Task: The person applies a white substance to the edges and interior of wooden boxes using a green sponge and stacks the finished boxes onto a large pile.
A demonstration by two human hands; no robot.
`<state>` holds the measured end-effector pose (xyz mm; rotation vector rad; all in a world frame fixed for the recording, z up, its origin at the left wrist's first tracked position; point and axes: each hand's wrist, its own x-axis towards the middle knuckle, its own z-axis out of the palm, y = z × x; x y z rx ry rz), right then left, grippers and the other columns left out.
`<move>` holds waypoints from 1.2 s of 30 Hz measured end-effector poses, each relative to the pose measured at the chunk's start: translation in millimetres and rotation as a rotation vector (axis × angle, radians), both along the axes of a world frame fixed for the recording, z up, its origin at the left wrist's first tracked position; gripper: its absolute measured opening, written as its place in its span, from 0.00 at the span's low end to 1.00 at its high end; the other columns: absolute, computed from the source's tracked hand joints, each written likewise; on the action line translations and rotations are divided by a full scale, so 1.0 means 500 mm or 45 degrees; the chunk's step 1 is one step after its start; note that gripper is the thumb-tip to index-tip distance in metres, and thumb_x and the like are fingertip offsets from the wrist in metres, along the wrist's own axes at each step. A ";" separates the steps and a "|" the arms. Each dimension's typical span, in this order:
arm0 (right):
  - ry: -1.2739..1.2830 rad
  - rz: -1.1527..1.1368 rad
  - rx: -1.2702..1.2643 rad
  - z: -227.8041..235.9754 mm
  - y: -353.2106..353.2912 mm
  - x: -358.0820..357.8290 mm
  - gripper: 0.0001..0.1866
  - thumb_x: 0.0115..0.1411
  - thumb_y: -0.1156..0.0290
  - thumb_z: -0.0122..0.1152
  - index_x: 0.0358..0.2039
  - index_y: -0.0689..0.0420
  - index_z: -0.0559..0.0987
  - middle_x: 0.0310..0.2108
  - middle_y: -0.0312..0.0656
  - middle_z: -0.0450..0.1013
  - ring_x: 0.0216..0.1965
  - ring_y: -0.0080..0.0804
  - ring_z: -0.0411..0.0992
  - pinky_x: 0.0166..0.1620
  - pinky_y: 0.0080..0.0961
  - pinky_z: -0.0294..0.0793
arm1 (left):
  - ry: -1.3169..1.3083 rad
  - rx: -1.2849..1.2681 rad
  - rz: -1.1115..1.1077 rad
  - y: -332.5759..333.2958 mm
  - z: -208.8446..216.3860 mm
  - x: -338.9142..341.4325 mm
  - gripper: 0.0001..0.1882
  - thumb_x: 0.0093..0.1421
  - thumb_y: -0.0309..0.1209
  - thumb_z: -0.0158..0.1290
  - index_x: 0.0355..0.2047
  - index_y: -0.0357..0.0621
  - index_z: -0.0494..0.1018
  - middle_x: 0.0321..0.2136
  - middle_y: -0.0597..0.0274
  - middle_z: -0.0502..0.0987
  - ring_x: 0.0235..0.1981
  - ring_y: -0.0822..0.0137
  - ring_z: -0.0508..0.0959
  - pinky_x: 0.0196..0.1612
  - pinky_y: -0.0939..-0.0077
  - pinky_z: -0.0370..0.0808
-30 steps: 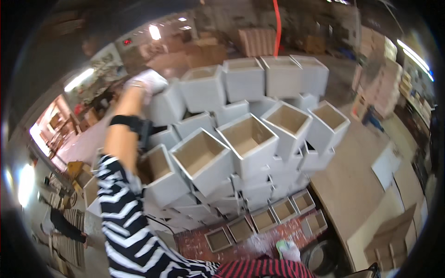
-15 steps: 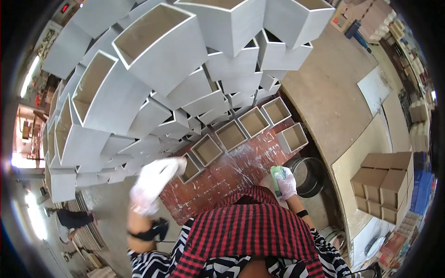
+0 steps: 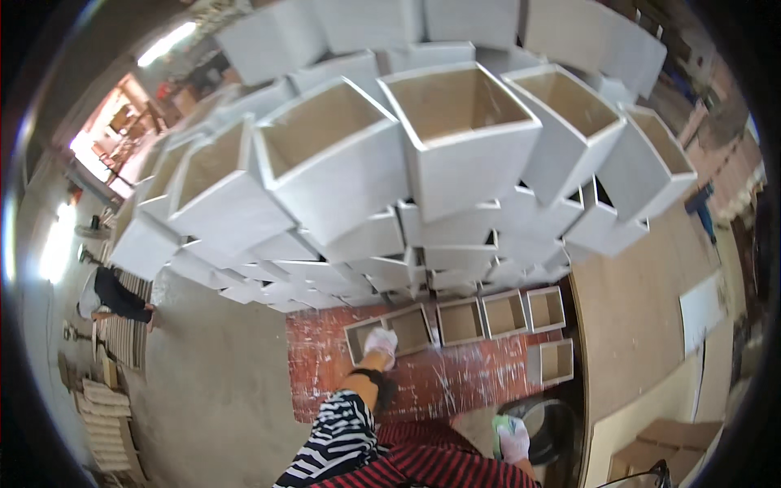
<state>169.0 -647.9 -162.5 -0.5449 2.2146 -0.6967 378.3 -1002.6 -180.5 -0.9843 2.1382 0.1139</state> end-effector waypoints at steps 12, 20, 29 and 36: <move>-0.096 0.396 -0.277 0.061 -0.177 0.007 0.22 0.49 0.62 0.59 0.41 0.62 0.74 0.37 0.47 0.75 0.41 0.37 0.73 0.46 0.28 0.70 | 0.755 -0.794 -0.129 0.216 0.622 0.479 0.09 0.43 0.27 0.53 0.28 0.51 0.74 0.18 0.63 0.70 0.23 0.62 0.72 0.30 0.63 0.70; 0.010 0.550 -0.252 0.037 -0.269 0.107 0.25 0.49 0.55 0.59 0.43 0.58 0.74 0.38 0.50 0.74 0.42 0.44 0.73 0.45 0.34 0.71 | 1.329 -1.111 0.139 -0.046 1.163 0.576 0.10 0.51 0.30 0.50 0.29 0.35 0.73 0.22 0.55 0.75 0.24 0.65 0.75 0.28 0.72 0.71; 0.053 0.457 -0.147 0.122 -0.281 0.201 0.23 0.50 0.56 0.57 0.44 0.56 0.74 0.40 0.48 0.73 0.43 0.40 0.71 0.46 0.32 0.69 | 0.838 -0.947 0.506 -0.537 1.235 0.419 0.24 0.37 0.38 0.58 0.37 0.41 0.76 0.38 0.54 0.78 0.35 0.57 0.77 0.39 0.67 0.73; -0.084 0.347 -0.249 0.125 -0.260 0.224 0.17 0.53 0.63 0.56 0.42 0.57 0.74 0.36 0.42 0.72 0.39 0.32 0.70 0.41 0.26 0.69 | 0.705 -0.774 0.590 -0.653 1.190 0.348 0.27 0.38 0.40 0.59 0.39 0.38 0.76 0.39 0.52 0.76 0.37 0.59 0.76 0.38 0.64 0.72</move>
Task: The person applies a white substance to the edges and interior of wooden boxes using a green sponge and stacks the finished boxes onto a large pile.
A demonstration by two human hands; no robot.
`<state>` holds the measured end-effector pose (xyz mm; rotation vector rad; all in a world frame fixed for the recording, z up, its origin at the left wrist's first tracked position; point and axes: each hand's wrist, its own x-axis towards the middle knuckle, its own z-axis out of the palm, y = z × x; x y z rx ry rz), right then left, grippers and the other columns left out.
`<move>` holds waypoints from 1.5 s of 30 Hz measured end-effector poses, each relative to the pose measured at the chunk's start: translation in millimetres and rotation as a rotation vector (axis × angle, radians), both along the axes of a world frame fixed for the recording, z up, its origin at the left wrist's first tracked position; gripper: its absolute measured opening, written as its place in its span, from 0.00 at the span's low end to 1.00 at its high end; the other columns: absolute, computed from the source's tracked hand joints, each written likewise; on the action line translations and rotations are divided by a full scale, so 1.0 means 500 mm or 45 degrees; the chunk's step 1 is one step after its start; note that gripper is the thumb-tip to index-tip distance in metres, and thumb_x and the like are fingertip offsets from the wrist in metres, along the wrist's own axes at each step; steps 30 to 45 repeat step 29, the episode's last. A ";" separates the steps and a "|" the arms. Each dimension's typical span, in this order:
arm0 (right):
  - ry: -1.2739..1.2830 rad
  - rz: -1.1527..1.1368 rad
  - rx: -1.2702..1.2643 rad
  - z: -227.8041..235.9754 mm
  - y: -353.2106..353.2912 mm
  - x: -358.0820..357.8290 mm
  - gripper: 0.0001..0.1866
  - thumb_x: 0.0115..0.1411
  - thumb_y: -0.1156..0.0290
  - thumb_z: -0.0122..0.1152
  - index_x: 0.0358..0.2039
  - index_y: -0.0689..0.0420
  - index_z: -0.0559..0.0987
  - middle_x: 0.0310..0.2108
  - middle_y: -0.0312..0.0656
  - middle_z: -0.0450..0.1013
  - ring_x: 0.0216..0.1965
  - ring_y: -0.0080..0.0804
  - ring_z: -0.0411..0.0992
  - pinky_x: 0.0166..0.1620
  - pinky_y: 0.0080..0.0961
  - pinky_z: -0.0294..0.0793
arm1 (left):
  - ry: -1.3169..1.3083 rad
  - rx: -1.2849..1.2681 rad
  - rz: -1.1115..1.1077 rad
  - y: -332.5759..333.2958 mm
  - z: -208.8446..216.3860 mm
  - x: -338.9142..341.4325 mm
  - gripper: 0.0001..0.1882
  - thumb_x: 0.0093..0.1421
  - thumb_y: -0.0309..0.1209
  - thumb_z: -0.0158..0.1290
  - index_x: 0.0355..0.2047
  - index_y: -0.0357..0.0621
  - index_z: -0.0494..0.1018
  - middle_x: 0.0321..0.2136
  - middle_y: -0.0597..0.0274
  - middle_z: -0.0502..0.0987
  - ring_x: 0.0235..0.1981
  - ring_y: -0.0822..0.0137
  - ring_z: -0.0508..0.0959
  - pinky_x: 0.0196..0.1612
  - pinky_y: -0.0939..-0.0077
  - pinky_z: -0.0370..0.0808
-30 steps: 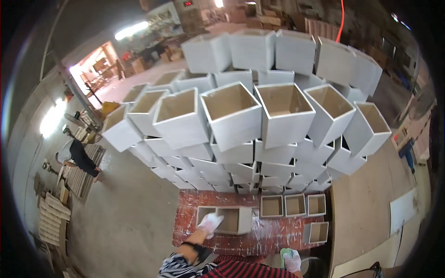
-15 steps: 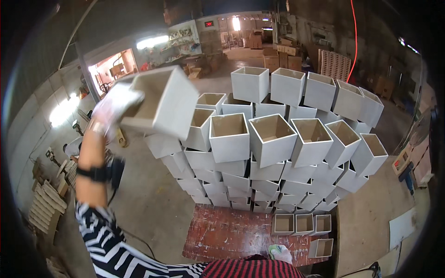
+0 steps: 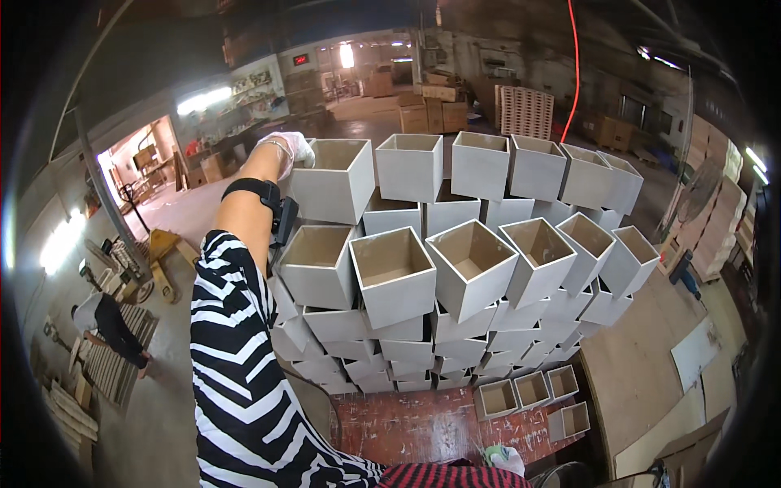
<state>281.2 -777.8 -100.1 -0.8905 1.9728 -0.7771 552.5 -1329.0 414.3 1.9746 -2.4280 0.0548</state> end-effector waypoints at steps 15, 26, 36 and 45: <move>-0.754 0.090 -0.351 -0.045 -0.001 -0.018 0.07 0.58 0.77 0.54 0.38 0.60 0.75 0.30 0.31 0.70 0.29 0.16 0.66 0.31 0.13 0.67 | -0.087 0.063 -0.089 -0.117 -0.038 -0.026 0.27 0.39 0.43 0.59 0.41 0.44 0.76 0.42 0.56 0.76 0.41 0.57 0.76 0.42 0.63 0.72; 0.110 -0.023 0.004 0.021 -0.039 0.036 0.17 0.55 0.55 0.49 0.32 0.55 0.77 0.30 0.45 0.73 0.34 0.34 0.72 0.36 0.31 0.71 | 0.372 0.057 -0.089 -0.120 -0.074 -0.002 0.25 0.55 0.48 0.48 0.50 0.50 0.70 0.47 0.56 0.73 0.49 0.59 0.71 0.51 0.66 0.66; 0.129 -0.025 -0.012 0.017 -0.040 0.038 0.19 0.55 0.51 0.48 0.31 0.54 0.77 0.30 0.48 0.74 0.35 0.37 0.73 0.38 0.35 0.72 | 0.788 0.269 0.053 -0.150 -0.067 0.023 0.26 0.55 0.48 0.49 0.52 0.51 0.68 0.50 0.51 0.70 0.56 0.65 0.65 0.54 0.72 0.61; 0.129 -0.025 -0.012 0.017 -0.040 0.038 0.19 0.55 0.51 0.48 0.31 0.54 0.77 0.30 0.48 0.74 0.35 0.37 0.73 0.38 0.35 0.72 | 0.788 0.269 0.053 -0.150 -0.067 0.023 0.26 0.55 0.48 0.49 0.52 0.51 0.68 0.50 0.51 0.70 0.56 0.65 0.65 0.54 0.72 0.61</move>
